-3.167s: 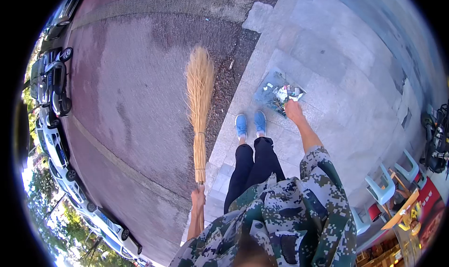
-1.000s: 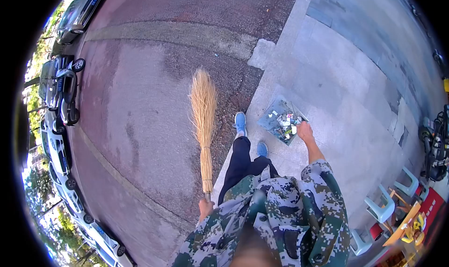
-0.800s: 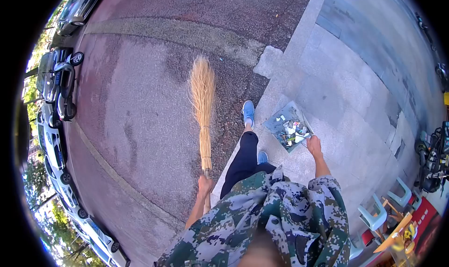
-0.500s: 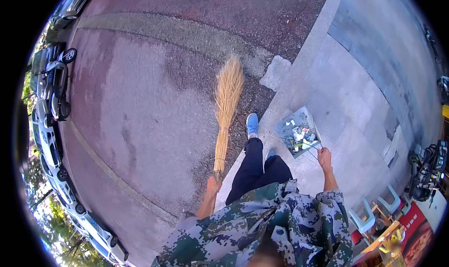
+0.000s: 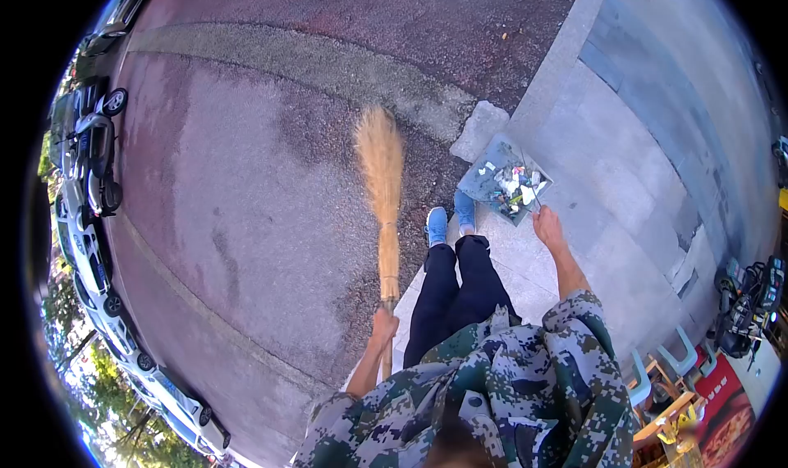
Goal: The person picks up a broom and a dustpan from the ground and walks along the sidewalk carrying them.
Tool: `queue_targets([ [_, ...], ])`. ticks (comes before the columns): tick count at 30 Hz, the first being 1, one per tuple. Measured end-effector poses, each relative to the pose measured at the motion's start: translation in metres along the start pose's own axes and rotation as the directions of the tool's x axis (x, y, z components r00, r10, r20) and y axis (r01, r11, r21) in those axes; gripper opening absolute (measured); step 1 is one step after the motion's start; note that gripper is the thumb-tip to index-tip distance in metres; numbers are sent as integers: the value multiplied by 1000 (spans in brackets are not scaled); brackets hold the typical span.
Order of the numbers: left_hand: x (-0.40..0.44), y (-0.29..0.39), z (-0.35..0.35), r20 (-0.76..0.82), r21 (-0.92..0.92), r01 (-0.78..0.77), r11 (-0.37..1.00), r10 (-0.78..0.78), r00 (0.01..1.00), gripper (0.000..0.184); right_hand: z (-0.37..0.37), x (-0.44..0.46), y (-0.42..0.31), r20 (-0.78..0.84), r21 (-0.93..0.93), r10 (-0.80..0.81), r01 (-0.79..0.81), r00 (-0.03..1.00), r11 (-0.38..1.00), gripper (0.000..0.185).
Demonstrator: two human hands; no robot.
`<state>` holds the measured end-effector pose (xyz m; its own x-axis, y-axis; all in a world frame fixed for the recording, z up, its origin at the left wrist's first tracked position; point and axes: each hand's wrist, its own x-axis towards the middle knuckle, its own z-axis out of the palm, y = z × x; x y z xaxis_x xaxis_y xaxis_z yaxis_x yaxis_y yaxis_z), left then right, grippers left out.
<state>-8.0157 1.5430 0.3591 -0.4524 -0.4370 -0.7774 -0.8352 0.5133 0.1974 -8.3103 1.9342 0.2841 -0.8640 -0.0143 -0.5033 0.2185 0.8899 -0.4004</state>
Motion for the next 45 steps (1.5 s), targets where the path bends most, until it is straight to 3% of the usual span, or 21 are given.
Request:
queue_targets([
  [1, 10, -19, 4, 29, 161, -117, 980, 114, 993, 20, 18, -8, -13, -16, -1, -44, 44, 999, 999, 25],
  [2, -11, -46, 33, 13, 93, -68, 993, 68, 998, 20, 28, -6, -19, 20, -49, -105, 106, 994, 993, 25],
  [5, -85, -128, 112, 81, -223, 271, 936, -259, 962, 22, 71, -10, -67, 191, -199, -298, 334, 935, 921, 25],
  [8, -124, -227, 80, 119, -277, 336, 900, -315, 942, 22, 127, -44, -99, 181, -168, -220, 251, 958, 953, 26],
  [11, -149, -196, 28, 84, -285, 336, 898, -326, 942, 22, 119, -23, -105, 147, -148, -240, 261, 960, 954, 26],
  [13, -145, -161, 7, -31, -265, 266, 927, -283, 958, 14, 83, 3, -117, 174, -160, -207, 235, 963, 959, 25],
  [18, -74, -11, -31, 38, -184, 311, 932, -310, 950, 15, 30, 78, -121, 179, -132, -174, 199, 968, 971, 24],
  [20, -53, 3, -18, 66, -150, 298, 943, -291, 954, 15, 24, 90, -133, 201, -151, -208, 240, 957, 959, 22],
  [22, -50, -9, -12, 24, 270, -32, 962, 27, 999, 19, 29, 90, -142, 145, -163, -205, 228, 968, 960, 22],
  [24, -86, -35, -48, 170, 400, -26, 916, -46, 984, 21, 32, 84, -138, 90, -175, -201, 214, 975, 961, 22],
  [27, -190, -59, -101, 119, 577, 99, 811, -203, 972, 19, 26, 67, -118, 140, -146, -154, 175, 978, 974, 23],
  [29, -244, -71, -134, 104, 607, 100, 788, -203, 974, 18, 5, 65, -113, 165, -136, -115, 138, 979, 981, 22],
  [32, -288, -97, -165, 32, 623, 155, 767, -223, 974, 18, 1, 54, -81, 70, -56, -89, 93, 994, 994, 22],
  [35, -317, -31, -175, -40, 600, 185, 779, -202, 979, 17, -44, 40, -14, -3, 66, -34, 34, 999, 997, 23],
  [38, -269, -25, -215, -45, 597, 179, 782, -190, 981, 19, -83, 41, 0, -46, 248, 120, -105, 992, 963, 26],
  [41, -261, -70, -146, -31, 400, 244, 884, -253, 967, 26, -101, -4, -33, -128, 212, 58, -30, 990, 977, 27],
  [43, -216, -69, -177, -72, 393, 178, 902, -163, 984, 25, -94, -73, -78, -205, 309, 154, -86, 966, 947, 28],
  [45, -150, -26, -206, -121, 405, 97, 909, -53, 991, 24, -94, -78, -93, -274, 404, 255, -129, 927, 906, 30],
])
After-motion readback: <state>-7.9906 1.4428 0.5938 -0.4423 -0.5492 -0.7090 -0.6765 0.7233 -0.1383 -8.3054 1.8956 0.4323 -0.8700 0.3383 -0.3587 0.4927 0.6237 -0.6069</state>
